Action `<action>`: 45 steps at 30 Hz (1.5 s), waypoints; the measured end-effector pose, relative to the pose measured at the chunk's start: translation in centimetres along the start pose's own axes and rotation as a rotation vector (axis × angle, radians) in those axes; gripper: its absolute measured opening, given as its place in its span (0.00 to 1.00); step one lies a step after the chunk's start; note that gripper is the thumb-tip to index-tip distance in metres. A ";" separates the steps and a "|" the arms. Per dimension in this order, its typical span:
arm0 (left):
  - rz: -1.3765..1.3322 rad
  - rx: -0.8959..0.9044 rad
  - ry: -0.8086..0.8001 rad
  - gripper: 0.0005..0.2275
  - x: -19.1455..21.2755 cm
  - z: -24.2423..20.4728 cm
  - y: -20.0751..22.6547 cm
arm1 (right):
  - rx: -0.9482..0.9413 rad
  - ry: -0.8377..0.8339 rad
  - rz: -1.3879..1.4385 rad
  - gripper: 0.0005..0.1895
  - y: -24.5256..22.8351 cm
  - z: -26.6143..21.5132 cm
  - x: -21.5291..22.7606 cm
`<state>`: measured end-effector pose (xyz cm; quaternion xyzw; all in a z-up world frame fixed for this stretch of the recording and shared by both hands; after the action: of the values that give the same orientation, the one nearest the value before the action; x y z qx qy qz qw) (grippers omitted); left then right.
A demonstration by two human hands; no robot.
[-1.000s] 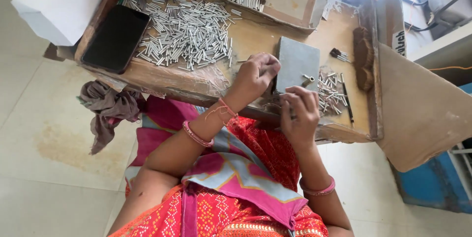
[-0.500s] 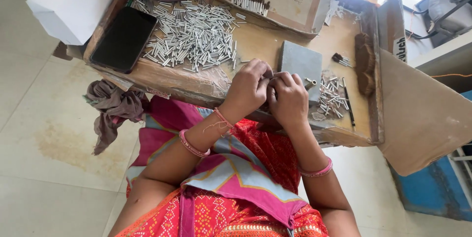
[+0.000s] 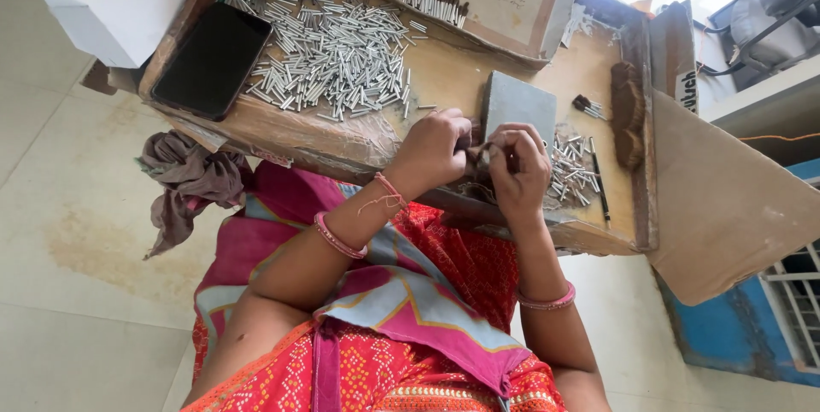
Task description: The person sits at a workbench and handles small metal cylindrical parts one at a time, picking each from a large pile, working on it with both hands at the fingers, and setting it down near a stone block on the bench. The pile of metal pieces and a tray of finished pieces remain on the bench throughout.
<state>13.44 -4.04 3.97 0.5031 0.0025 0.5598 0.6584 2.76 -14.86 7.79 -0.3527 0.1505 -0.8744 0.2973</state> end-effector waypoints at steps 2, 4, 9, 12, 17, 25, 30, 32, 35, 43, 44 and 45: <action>0.001 -0.050 0.051 0.08 1.1 -1.0 1.6 | 0.012 -0.053 -0.073 0.04 0.1 -1.7 0.2; 0.012 -0.103 0.115 0.12 2.3 -1.5 2.9 | 0.042 -0.106 -0.141 0.03 -1.3 -2.0 0.2; 0.213 -0.044 0.052 0.08 -0.3 -2.0 2.1 | 0.003 -0.289 -0.386 0.07 -5.4 -2.9 -1.0; 0.066 0.032 0.162 0.12 0.9 -1.8 2.5 | 0.001 -0.331 -0.358 0.10 -6.3 -2.6 -0.6; 0.159 -0.027 0.255 0.15 0.5 -1.8 3.2 | 0.006 -0.233 -0.359 0.08 -4.7 -4.7 -1.1; -0.044 -0.075 0.154 0.17 1.7 -3.3 5.4 | -0.042 0.014 -0.150 0.06 -3.0 -5.8 0.6; -0.390 -0.335 -0.132 0.12 3.5 -4.3 9.2 | -0.726 -0.173 0.937 0.05 3.2 -7.7 0.8; -0.408 -0.334 -0.120 0.10 3.8 -4.3 9.2 | -0.746 -0.225 1.033 0.05 2.5 -7.3 0.9; -0.391 -0.374 -0.059 0.07 4.3 -4.4 9.5 | -0.763 -0.302 1.122 0.06 0.8 -6.3 0.7; -0.470 -0.146 0.193 0.05 2.3 -4.2 6.0 | -0.352 -0.262 0.257 0.06 -3.3 -5.3 1.1; -0.811 -0.002 0.058 0.03 0.1 -3.9 4.4 | -0.336 -0.115 0.351 0.09 -4.2 -4.6 1.8; -1.150 0.156 -0.091 0.02 -2.6 -4.3 3.3 | -0.326 0.035 0.445 0.12 -5.1 -4.5 2.6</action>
<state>7.59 -3.60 2.58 0.4916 0.2882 0.0884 0.8170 -4.03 -12.22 8.39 -0.3392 0.3681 -0.7578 0.4186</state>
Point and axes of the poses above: each hand's wrist, its own z-axis towards the middle knuckle, its own x-axis out of the back of the hand, y = z × x, the point moved 7 cm from there along z, towards the middle knuckle, and after that the axes turned 5 degrees about -y, right-handed, at the moved point
